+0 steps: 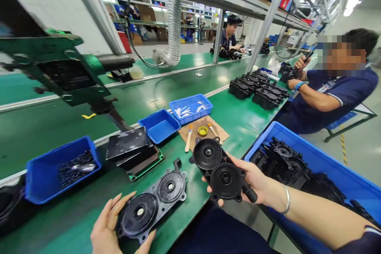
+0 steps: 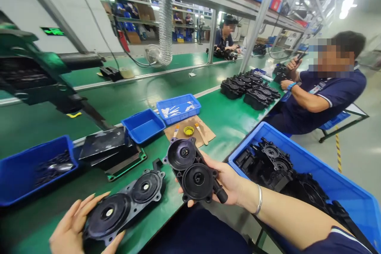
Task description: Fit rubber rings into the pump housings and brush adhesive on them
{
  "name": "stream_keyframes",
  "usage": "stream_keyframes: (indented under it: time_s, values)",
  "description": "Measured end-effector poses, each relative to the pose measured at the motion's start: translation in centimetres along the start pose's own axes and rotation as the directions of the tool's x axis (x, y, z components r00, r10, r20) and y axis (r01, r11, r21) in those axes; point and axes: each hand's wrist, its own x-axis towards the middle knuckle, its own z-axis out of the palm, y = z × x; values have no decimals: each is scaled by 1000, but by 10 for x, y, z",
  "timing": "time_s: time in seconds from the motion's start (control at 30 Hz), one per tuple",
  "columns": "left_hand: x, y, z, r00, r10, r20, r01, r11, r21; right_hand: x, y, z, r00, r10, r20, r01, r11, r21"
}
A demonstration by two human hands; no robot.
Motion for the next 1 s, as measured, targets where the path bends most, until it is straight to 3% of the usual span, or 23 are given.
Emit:
stream_keyframes:
  time_s: [0.1,0.17,0.23,0.3,0.37,0.4,0.47,0.57,0.67,1.0]
  values:
    - [-8,10,-4,993,-114,28,115,992,-45,12,-5,0,994,-106,1,104,981,-163]
    - [-14,15,-6,986,-161,43,165,979,-117,22,-13,1,975,-218,33,212,889,-406]
    - [-17,17,-7,985,-166,57,174,962,-210,36,-23,3,928,-341,150,345,634,-692]
    - [-17,17,-8,983,-168,75,182,947,-265,54,-30,8,845,-390,366,479,247,-842]
    - [-17,17,-10,981,-180,77,195,932,-306,73,-32,18,755,-296,585,584,-102,-806]
    - [-16,17,-11,980,-186,76,201,924,-326,81,-32,24,715,-210,667,628,-225,-745]
    - [-16,17,-11,979,-189,76,204,912,-357,95,-27,36,657,-36,753,692,-367,-621]
    - [-16,17,-11,983,-172,64,184,900,-396,107,-18,47,631,128,765,729,-436,-528]
    - [-16,16,-9,988,-150,34,150,889,-434,112,-12,53,641,214,737,733,-456,-505]
    - [-15,13,-8,994,-112,-16,91,874,-478,117,-2,54,656,296,695,724,-509,-466]
